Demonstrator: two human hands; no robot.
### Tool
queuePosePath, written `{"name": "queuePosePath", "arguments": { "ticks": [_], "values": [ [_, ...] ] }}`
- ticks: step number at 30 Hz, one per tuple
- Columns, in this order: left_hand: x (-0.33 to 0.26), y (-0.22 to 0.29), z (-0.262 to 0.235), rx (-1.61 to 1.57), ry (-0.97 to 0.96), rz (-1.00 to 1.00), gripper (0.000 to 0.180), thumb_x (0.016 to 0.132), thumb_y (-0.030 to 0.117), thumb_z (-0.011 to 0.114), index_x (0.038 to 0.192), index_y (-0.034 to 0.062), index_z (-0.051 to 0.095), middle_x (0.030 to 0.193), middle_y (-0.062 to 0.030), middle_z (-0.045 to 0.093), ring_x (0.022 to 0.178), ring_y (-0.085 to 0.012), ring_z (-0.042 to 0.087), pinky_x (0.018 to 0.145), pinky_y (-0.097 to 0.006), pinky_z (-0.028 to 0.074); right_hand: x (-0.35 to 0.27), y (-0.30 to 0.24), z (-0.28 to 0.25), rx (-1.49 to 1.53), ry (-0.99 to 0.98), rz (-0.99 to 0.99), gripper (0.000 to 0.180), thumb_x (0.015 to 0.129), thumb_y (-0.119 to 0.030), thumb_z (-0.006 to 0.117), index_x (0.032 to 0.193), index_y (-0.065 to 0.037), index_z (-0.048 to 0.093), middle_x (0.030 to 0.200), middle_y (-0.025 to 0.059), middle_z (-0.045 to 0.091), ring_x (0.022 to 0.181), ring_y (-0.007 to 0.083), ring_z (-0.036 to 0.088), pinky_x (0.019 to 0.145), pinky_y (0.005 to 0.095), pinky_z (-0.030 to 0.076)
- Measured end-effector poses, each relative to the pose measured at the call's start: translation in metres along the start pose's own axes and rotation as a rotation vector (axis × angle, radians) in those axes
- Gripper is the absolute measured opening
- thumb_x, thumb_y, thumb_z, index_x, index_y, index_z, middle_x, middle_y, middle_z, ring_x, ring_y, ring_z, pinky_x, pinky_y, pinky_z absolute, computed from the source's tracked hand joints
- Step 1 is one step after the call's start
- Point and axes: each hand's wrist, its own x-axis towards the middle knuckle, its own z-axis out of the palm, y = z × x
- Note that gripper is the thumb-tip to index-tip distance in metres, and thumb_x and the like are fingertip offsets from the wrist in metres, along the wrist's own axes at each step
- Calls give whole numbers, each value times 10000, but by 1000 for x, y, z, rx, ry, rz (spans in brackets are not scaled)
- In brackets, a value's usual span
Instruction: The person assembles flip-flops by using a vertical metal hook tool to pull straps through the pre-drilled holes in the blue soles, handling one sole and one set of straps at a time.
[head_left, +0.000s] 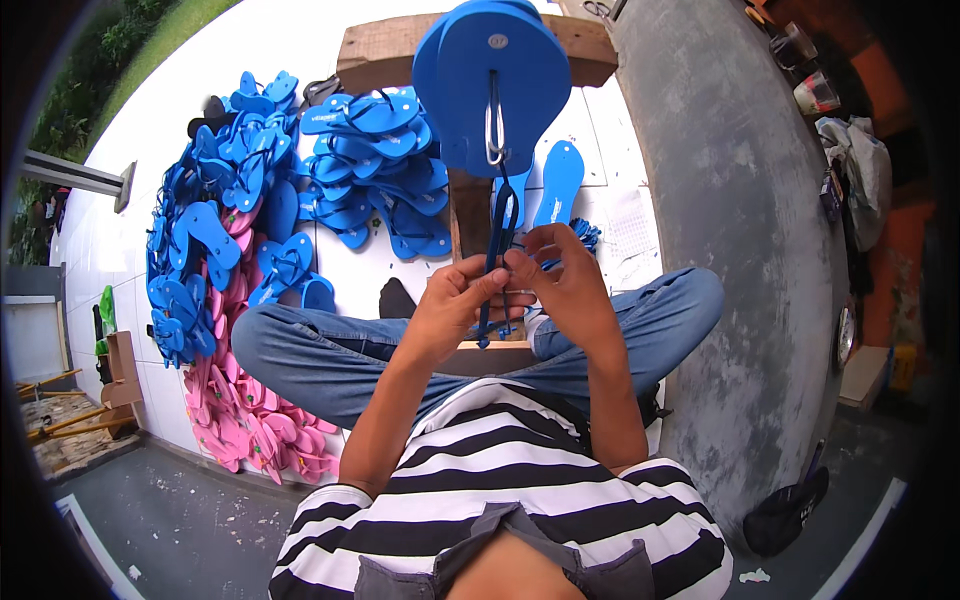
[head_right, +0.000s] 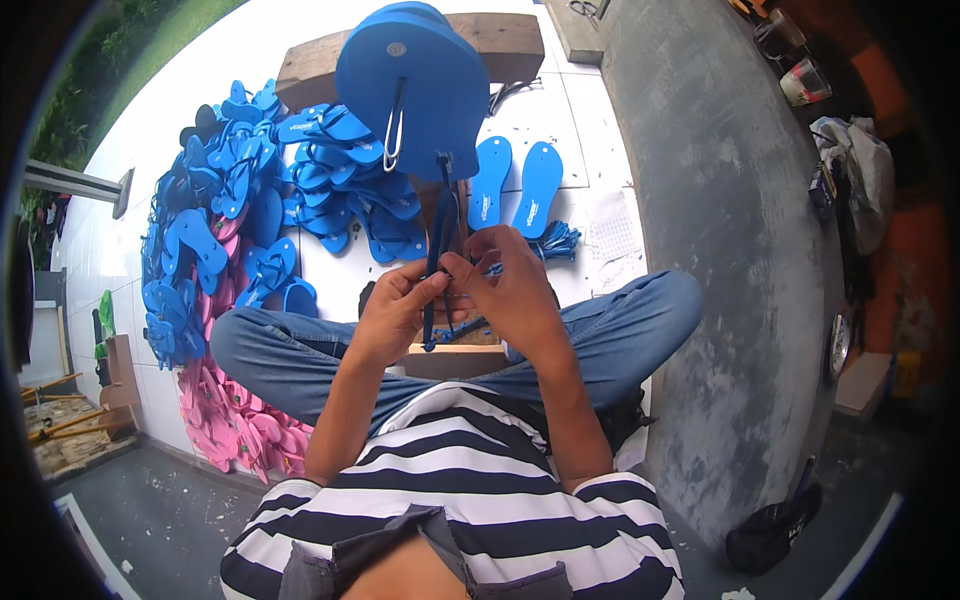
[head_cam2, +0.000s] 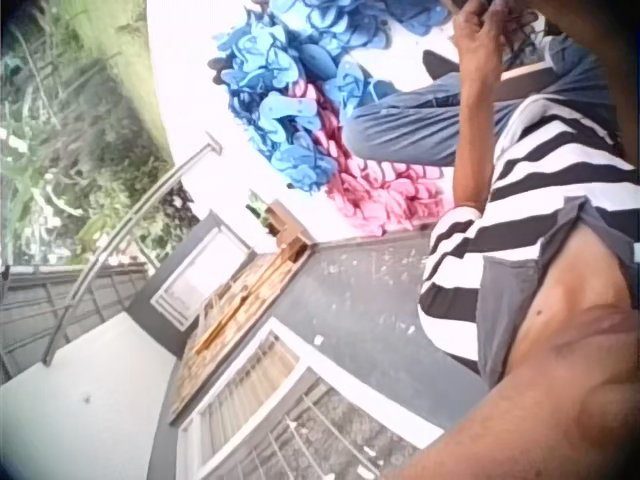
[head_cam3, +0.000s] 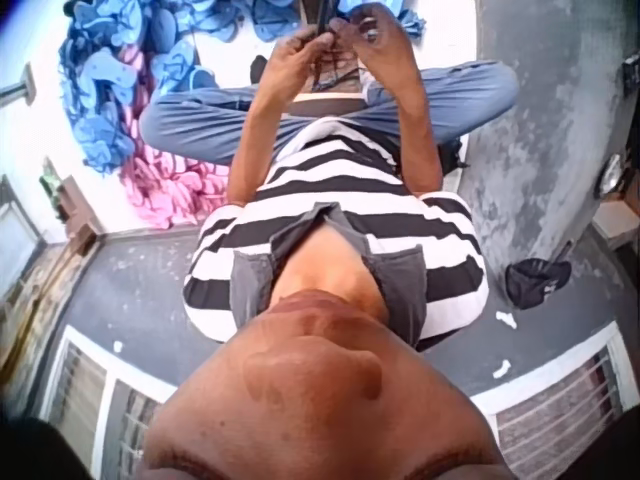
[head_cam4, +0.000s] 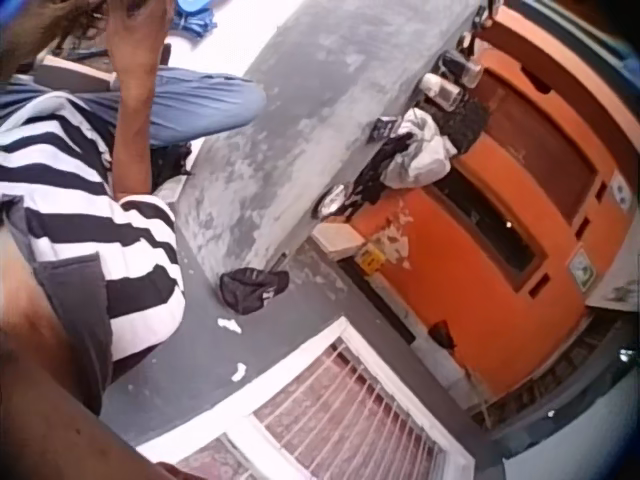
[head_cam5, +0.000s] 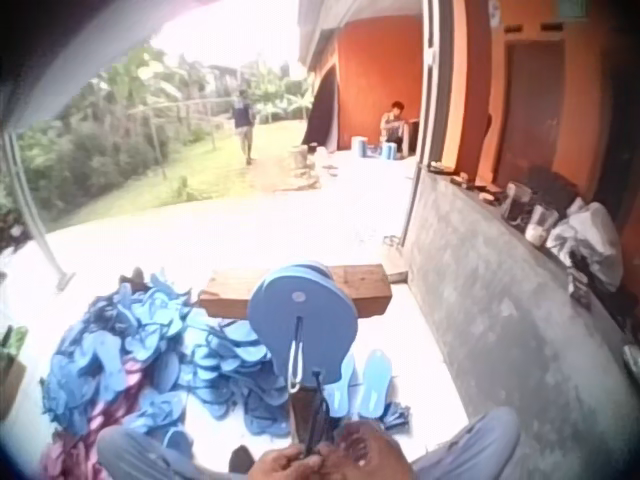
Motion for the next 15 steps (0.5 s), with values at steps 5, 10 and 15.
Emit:
{"name": "queuePosePath", "arguments": {
  "ticks": [5,10,15],
  "values": [
    [-2,-2,1,-183,28,-22,343,1010,184,538,1244,-67,535,1092,-215,673,956,-267,712,810,-347,617,-3,28,4,468,-68,157,541,928,-531,594,998,5,618,867,102,653,824,200,632,720,359,517],
    [5,-13,-5,-85,35,-44,332,1009,183,544,1244,-51,549,1120,-198,674,972,-255,705,824,-349,602,23,155,36,-298,-71,90,404,949,-438,568,1018,-41,590,943,136,644,919,275,661,748,403,522],
    [7,-43,-31,648,120,202,237,978,170,588,1147,21,663,1044,-117,721,920,-237,706,760,-346,550,-4,242,90,-969,-328,401,512,864,-315,615,1295,-110,430,1232,249,552,1170,426,574,869,584,494]
  ]
}}
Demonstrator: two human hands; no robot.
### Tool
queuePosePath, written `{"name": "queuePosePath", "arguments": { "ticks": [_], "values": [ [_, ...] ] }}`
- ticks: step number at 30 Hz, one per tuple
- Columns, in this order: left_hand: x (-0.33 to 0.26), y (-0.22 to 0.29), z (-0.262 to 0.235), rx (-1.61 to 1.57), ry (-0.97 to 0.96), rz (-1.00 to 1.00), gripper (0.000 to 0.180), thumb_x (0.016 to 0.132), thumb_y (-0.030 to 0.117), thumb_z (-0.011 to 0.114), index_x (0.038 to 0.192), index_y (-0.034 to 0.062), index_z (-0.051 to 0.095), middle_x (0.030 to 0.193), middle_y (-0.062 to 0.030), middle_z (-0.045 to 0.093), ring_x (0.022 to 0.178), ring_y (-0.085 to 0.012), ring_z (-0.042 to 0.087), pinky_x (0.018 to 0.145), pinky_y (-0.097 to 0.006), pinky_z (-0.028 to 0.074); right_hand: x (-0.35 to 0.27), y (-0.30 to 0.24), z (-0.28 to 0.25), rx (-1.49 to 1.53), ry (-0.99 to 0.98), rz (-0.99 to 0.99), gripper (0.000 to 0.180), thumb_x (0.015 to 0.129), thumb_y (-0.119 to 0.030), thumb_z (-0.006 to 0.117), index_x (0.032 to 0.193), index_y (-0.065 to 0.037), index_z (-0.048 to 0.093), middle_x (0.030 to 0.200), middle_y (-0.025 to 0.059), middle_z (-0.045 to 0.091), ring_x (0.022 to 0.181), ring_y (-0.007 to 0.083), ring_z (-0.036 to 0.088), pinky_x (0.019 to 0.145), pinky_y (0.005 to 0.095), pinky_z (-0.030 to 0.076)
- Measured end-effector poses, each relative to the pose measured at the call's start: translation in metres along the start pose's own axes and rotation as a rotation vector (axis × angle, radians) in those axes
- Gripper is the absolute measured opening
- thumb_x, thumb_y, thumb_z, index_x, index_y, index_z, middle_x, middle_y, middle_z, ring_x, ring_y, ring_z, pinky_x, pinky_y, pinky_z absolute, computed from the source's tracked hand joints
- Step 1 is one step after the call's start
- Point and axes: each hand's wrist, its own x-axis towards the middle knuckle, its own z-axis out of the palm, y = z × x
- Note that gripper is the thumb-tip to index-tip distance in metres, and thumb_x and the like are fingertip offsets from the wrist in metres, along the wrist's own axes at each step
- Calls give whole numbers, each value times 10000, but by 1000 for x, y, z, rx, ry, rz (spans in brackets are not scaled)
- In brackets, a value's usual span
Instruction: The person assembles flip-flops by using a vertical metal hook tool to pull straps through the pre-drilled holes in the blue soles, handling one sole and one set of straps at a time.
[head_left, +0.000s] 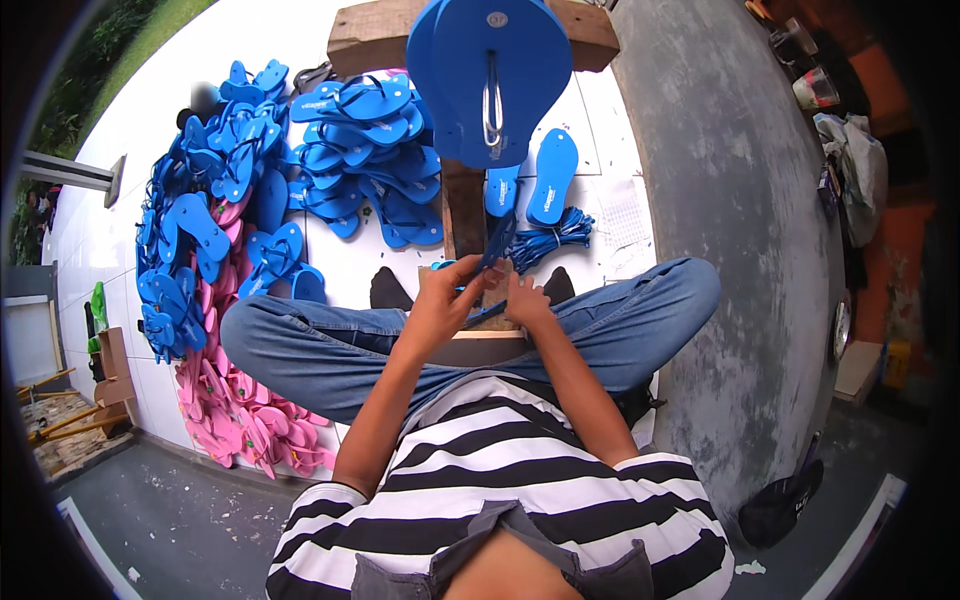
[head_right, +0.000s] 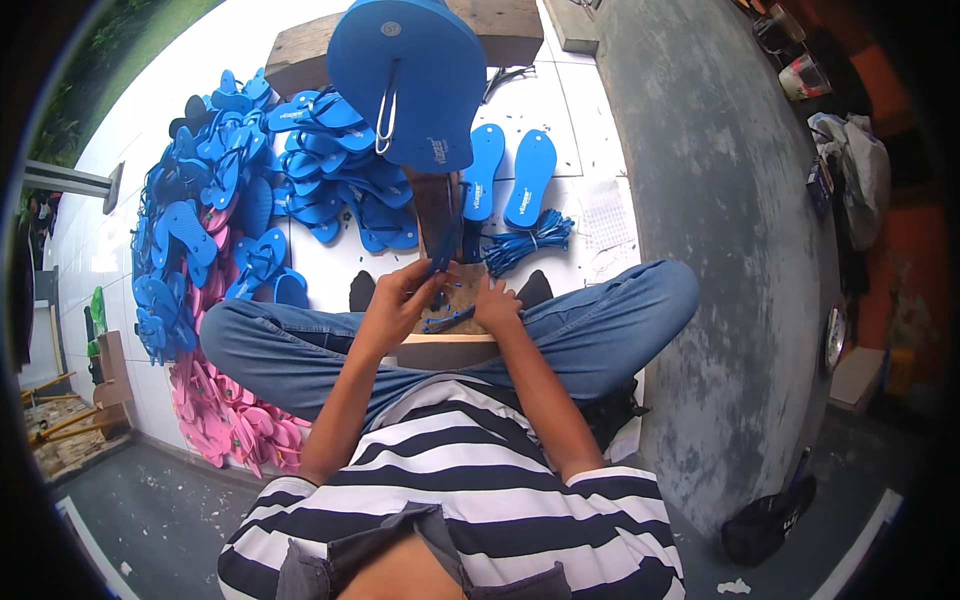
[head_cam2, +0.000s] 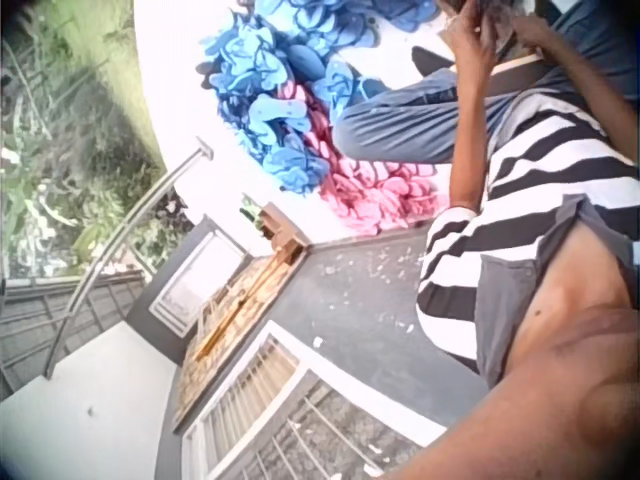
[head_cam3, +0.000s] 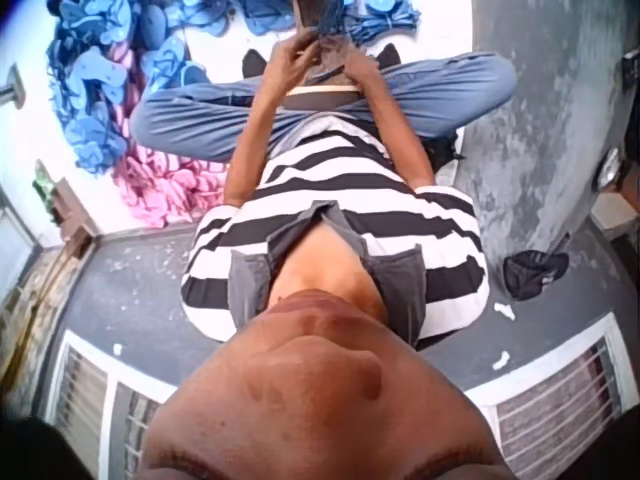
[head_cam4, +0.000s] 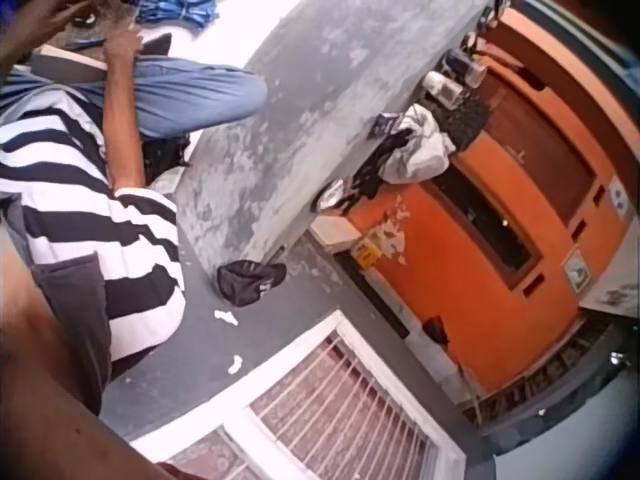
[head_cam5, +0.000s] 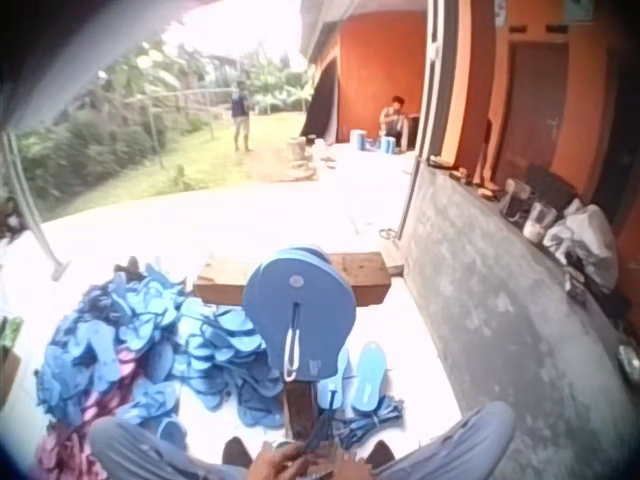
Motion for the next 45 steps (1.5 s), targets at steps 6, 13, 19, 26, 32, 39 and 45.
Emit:
{"name": "queuePosePath", "arguments": {
  "ticks": [6,13,19,26,32,39,45],
  "values": [
    [-23,-77,-18,838,-262,59,193,886,124,608,1043,134,720,911,-121,691,893,-330,669,720,-430,544,16,13,-10,-64,-155,45,423,879,-213,564,1283,-108,499,1103,185,674,1034,410,659,843,606,500],
    [-36,-135,-4,1141,-458,-16,253,833,102,584,1023,158,741,953,-106,715,893,-324,684,782,-415,561,-15,22,-110,398,-41,-302,236,784,-204,774,962,-55,733,870,116,713,803,212,690,687,362,530],
    [-37,-103,5,887,-311,280,278,877,177,645,1145,108,664,1003,-99,704,882,-299,674,716,-412,553,-67,12,-184,809,91,-474,372,851,-354,760,889,4,663,759,64,619,678,138,554,652,313,479],
    [-29,49,4,524,189,376,257,876,206,714,1013,27,593,871,-103,650,739,-262,652,604,-348,487,-109,-21,-226,1268,60,-525,260,845,-195,786,796,-1,621,783,31,631,682,71,597,621,228,473],
    [-7,65,-3,31,-62,279,235,1009,220,537,1113,9,544,850,-93,616,668,-192,562,629,-298,463,-125,-66,-249,1239,390,-669,227,909,-170,714,1026,5,629,1013,93,673,863,128,649,670,258,544],
    [17,68,4,-119,-108,459,271,1005,211,543,1161,-11,548,855,-52,569,751,-121,501,702,-280,446,-135,-97,-270,1676,432,-719,223,954,-151,651,1110,8,642,890,81,685,795,127,653,687,251,530],
    [36,108,-29,124,315,736,266,942,141,624,1167,8,576,1063,-107,614,868,-184,602,759,-298,489,-132,-100,-286,1571,732,-840,151,924,-57,665,1054,20,668,881,57,643,808,120,631,729,240,510]
  ]
}}
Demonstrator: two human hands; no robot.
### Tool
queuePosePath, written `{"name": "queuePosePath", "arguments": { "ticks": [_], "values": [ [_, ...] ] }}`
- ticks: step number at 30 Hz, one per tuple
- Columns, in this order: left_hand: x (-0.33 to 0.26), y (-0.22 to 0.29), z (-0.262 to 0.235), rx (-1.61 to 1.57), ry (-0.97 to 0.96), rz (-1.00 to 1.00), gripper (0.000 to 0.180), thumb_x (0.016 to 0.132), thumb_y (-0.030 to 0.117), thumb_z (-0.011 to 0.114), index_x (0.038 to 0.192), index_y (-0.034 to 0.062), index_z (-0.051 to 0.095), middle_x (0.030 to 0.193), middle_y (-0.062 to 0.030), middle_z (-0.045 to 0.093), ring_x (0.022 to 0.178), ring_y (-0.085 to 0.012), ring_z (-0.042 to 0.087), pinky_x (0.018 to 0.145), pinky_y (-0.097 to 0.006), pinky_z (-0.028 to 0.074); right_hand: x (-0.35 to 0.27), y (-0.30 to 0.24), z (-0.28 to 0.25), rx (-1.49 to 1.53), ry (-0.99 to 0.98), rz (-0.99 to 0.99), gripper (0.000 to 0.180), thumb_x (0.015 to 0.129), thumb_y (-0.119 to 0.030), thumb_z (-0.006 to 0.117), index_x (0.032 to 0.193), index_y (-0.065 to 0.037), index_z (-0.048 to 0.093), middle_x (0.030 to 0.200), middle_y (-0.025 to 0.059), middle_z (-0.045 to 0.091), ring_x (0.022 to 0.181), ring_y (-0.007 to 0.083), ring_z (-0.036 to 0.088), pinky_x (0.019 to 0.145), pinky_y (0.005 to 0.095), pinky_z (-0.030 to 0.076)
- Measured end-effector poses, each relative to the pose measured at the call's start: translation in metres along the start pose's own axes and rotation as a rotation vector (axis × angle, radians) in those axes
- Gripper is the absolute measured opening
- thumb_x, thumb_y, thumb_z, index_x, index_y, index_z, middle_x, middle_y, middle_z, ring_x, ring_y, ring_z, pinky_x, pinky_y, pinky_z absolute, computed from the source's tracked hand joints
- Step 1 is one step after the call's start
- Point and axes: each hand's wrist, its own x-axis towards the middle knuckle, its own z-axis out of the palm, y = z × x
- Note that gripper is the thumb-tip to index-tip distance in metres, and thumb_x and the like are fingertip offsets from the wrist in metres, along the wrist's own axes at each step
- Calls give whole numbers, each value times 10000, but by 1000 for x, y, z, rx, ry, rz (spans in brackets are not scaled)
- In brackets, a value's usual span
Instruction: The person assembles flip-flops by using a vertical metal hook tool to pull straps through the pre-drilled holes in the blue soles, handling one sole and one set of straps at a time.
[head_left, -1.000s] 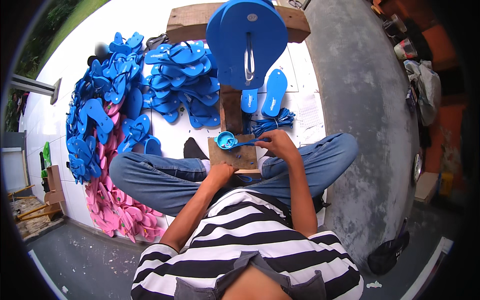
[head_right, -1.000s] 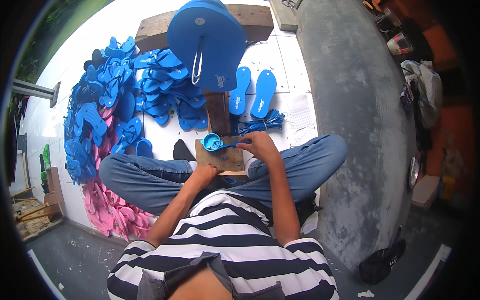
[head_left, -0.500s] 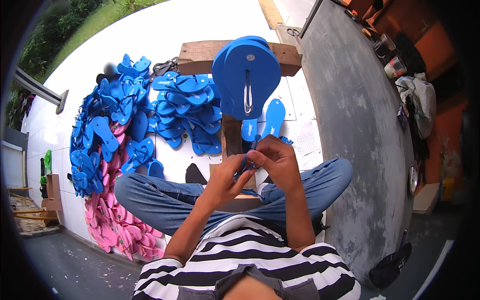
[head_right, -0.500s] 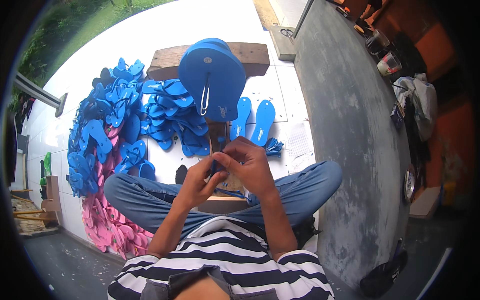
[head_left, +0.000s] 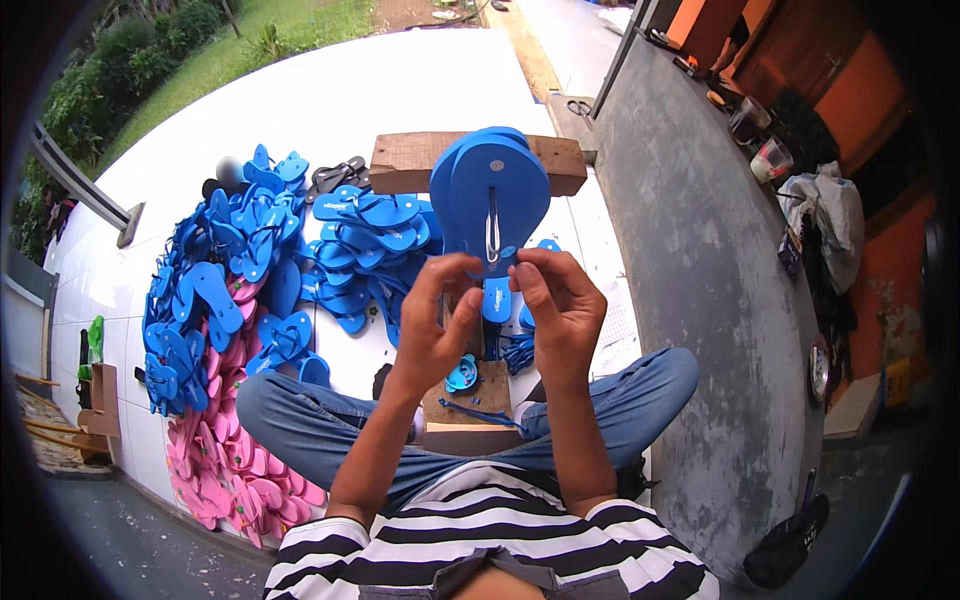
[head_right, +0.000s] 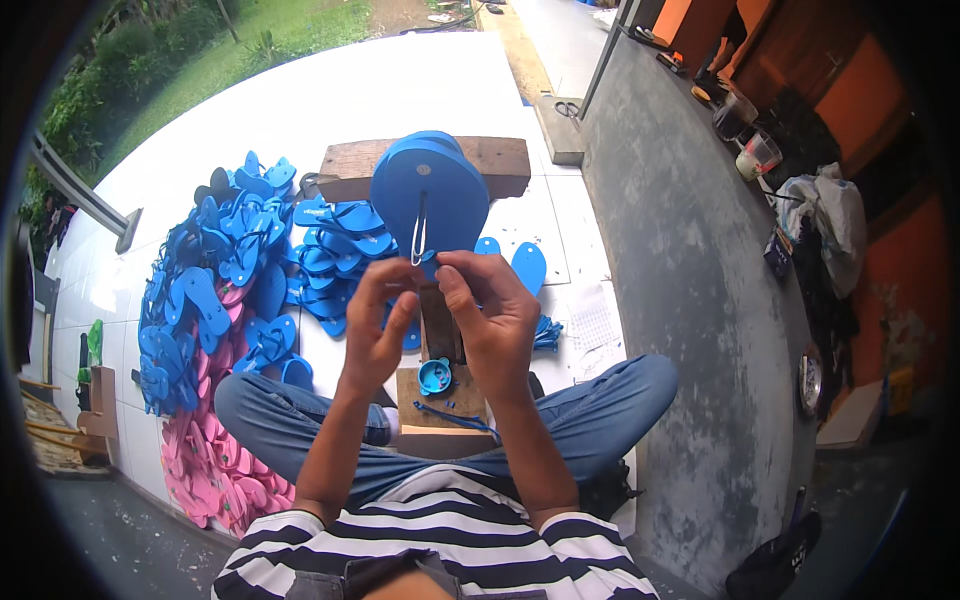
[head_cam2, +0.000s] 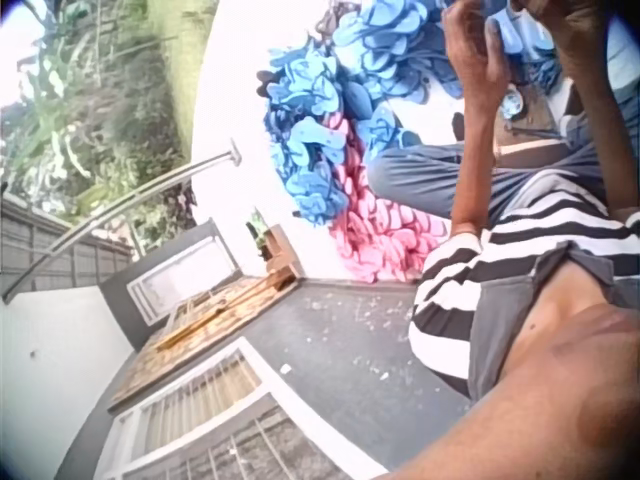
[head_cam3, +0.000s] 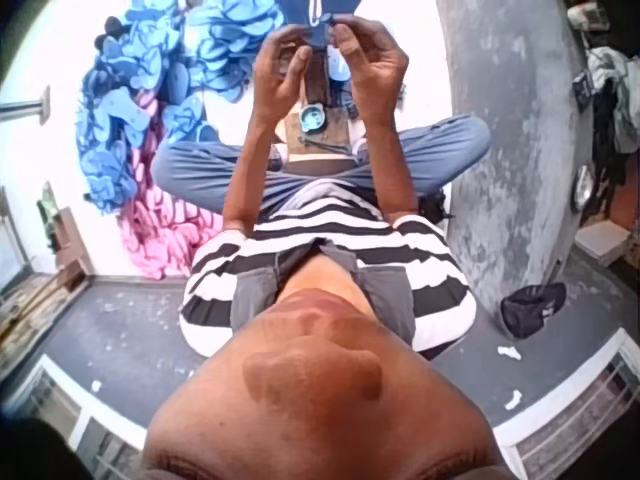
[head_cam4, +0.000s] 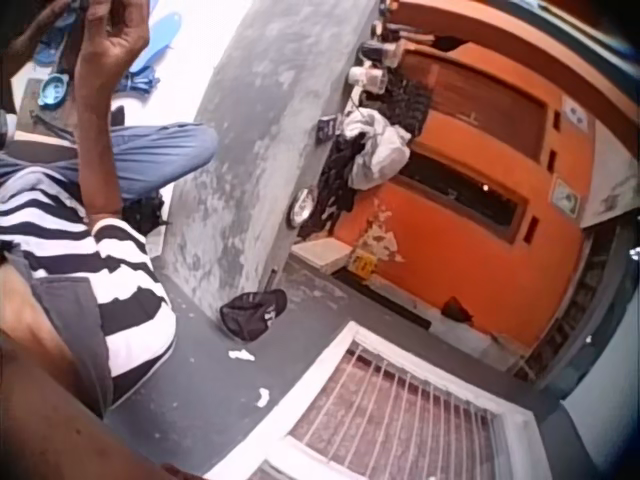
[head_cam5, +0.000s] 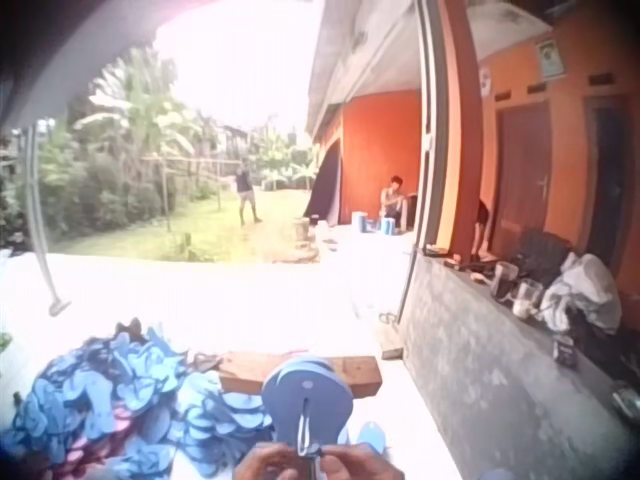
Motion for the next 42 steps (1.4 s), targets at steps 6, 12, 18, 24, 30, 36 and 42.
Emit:
{"name": "queuePosePath", "arguments": {
  "ticks": [6,12,18,24,30,36,42],
  "values": [
    [61,28,-23,310,127,214,286,932,97,616,1210,32,599,1112,-119,619,951,-176,596,746,-294,491,-1,5,1,-191,-23,-81,138,893,-22,689,1029,-3,692,945,65,664,870,106,637,759,239,507],
    [96,40,-23,598,101,295,341,899,97,665,1236,59,631,1194,-120,616,997,-208,612,731,-293,490,0,-6,0,-446,-34,-155,139,856,-21,712,995,-25,701,898,79,677,817,136,659,696,272,514],
    [97,47,-20,635,68,298,358,865,64,693,1219,114,672,1203,-77,619,997,-211,624,717,-297,515,9,-30,4,-711,-106,-161,108,856,-58,704,962,-38,706,872,75,674,734,197,666,651,308,512],
    [98,51,-19,675,56,338,349,853,80,706,1200,110,680,1147,-84,639,1020,-235,631,786,-351,545,30,-34,2,-984,-172,-457,123,824,-14,720,946,-13,713,811,95,663,673,196,657,586,299,495],
    [98,62,-18,723,39,359,326,840,98,714,1165,96,686,1113,-100,649,1041,-270,628,856,-389,535,24,-36,3,-1177,-163,-702,169,753,-27,765,915,-42,718,794,55,652,696,198,632,579,326,503],
    [95,65,-17,738,36,363,304,824,96,722,1123,70,671,1084,-108,667,1002,-288,646,861,-385,531,28,-29,-11,-1161,-241,-819,186,729,-29,777,903,-52,715,788,43,643,698,190,624,565,308,507],
    [99,69,-9,743,10,311,285,828,112,723,1093,38,651,1000,-145,681,934,-295,646,798,-386,523,44,-27,-9,-1199,-244,-878,133,704,-39,704,831,-64,673,750,13,572,716,151,609,566,279,511]
  ]
}}
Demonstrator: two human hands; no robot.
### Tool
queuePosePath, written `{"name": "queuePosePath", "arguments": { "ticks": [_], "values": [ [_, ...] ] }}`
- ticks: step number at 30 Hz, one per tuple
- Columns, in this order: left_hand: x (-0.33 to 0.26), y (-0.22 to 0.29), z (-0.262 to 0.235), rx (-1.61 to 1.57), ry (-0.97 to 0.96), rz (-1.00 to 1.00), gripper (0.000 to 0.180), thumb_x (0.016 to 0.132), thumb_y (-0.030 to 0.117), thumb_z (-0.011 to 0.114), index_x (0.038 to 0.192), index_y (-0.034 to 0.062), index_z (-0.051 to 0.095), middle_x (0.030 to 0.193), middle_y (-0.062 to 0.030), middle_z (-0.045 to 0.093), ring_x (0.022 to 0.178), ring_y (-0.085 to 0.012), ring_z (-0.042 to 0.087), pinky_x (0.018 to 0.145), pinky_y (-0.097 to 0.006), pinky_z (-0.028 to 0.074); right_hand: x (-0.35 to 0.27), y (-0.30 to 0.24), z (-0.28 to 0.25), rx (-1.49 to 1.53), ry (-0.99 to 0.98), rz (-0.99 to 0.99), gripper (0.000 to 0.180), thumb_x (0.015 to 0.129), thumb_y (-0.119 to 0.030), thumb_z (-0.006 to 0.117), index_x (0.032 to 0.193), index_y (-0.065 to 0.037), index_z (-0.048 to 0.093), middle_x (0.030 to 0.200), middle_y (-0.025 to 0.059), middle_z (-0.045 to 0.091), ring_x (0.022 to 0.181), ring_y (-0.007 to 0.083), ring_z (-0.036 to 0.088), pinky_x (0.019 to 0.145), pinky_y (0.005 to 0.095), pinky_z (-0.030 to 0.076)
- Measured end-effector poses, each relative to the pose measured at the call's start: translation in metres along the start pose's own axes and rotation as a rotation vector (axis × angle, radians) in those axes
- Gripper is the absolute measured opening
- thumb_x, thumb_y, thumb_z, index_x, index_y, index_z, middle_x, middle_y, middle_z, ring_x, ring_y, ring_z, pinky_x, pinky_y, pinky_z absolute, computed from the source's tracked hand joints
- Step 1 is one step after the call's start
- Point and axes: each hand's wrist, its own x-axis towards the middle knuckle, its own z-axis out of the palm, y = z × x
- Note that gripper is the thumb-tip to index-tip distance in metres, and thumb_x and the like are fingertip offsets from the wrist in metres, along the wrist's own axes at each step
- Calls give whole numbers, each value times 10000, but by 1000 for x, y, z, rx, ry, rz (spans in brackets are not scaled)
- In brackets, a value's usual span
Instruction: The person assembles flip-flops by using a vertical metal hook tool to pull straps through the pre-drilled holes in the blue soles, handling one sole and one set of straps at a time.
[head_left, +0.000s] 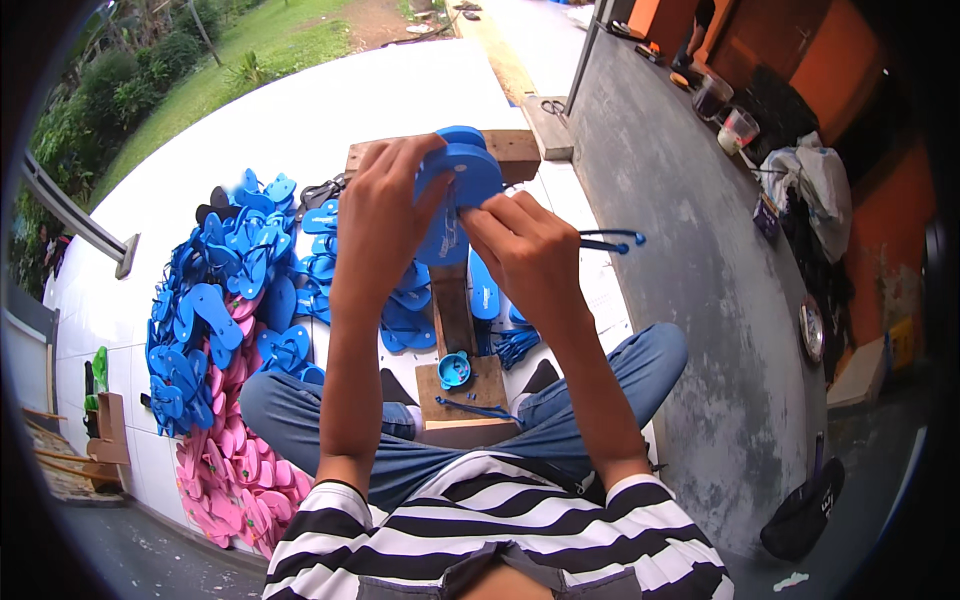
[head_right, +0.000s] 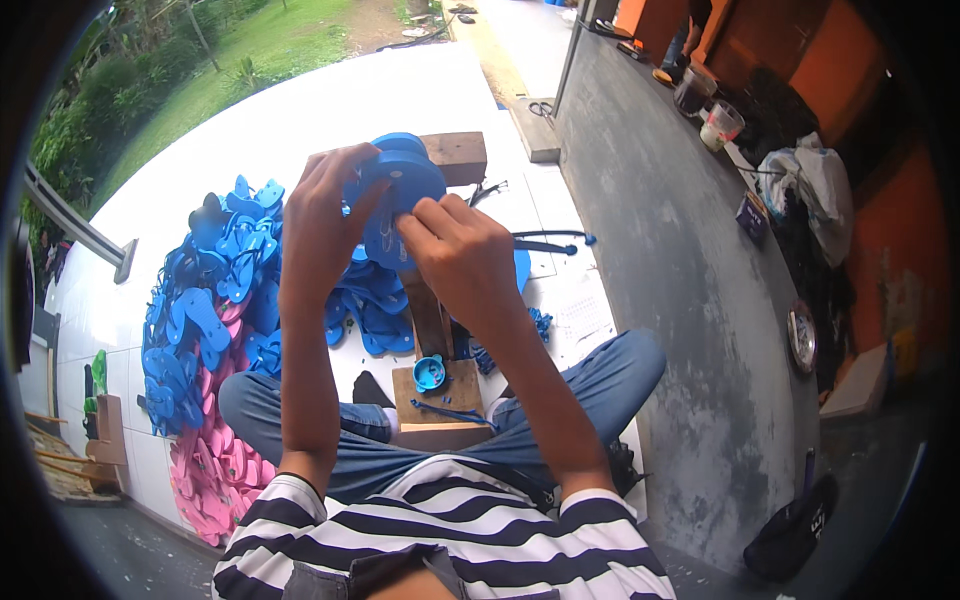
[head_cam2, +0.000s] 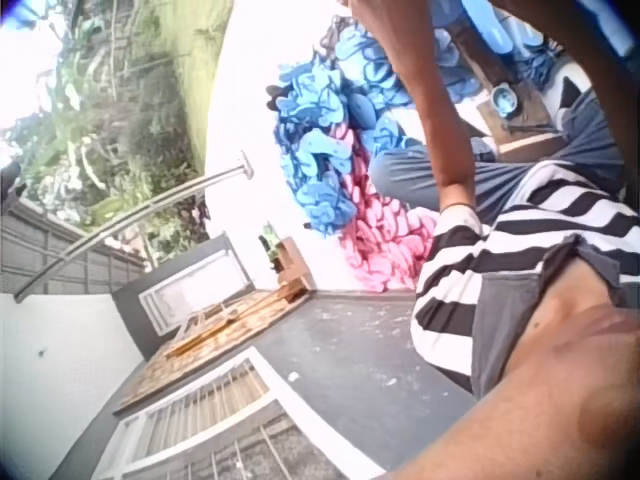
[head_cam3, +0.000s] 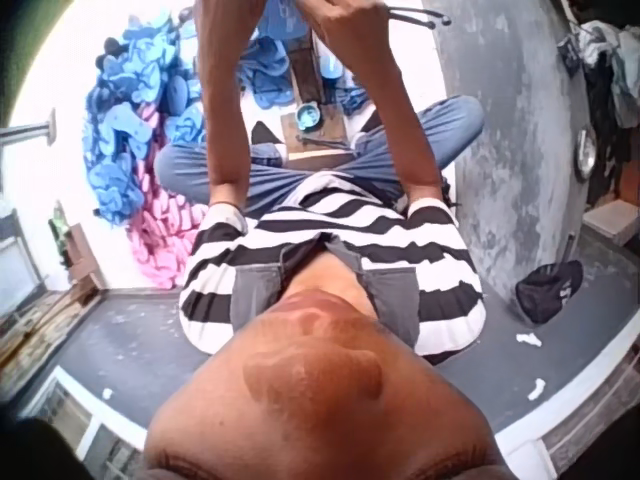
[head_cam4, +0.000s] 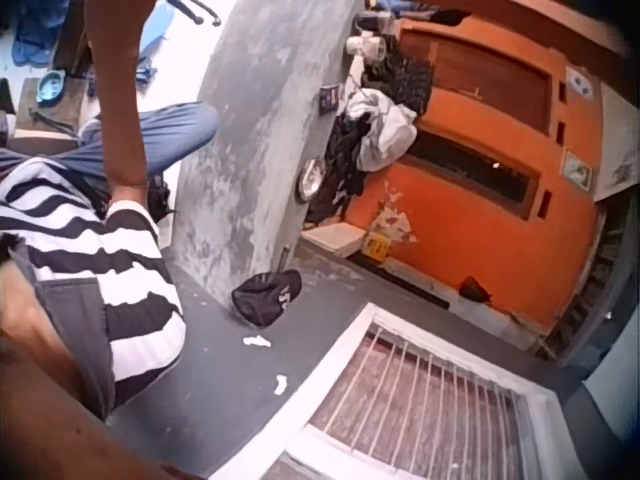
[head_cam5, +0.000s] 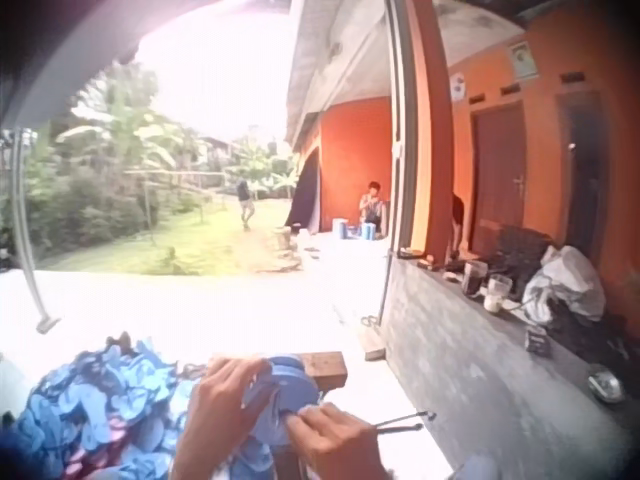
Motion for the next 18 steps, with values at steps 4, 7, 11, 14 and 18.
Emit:
{"name": "queuePosePath", "arguments": {
  "ticks": [4,7,11,14,18],
  "values": [
    [2,-3,-1,74,-30,-14,259,830,124,718,1072,55,662,1015,-121,697,974,-289,647,814,-395,522,-10,-11,-10,33,2,-27,116,709,-53,699,817,-69,662,746,20,557,719,154,598,571,280,505],
    [6,0,0,70,-16,21,254,827,120,730,1060,45,661,959,-126,691,877,-272,643,748,-374,516,-5,-11,-6,2,4,8,108,718,-57,698,820,-70,667,755,22,559,745,158,600,588,286,508],
    [5,-8,-4,-23,-39,113,245,813,93,744,1037,38,662,939,-114,690,815,-245,628,704,-349,505,-3,-3,4,5,50,32,117,725,-63,705,841,-65,686,783,15,584,752,165,604,598,298,513],
    [-16,1,-16,-127,-86,50,228,807,100,736,1017,53,660,941,-86,700,913,-289,640,798,-403,510,-18,-13,0,67,91,92,177,719,-73,750,890,-85,707,836,13,629,773,176,632,622,303,524],
    [-12,8,-2,-236,-5,-79,265,838,81,709,1089,39,635,1025,-129,685,959,-323,621,851,-402,491,-17,-4,14,419,119,338,164,786,-84,754,943,-70,711,880,54,657,785,218,638,649,332,521]
  ]
}}
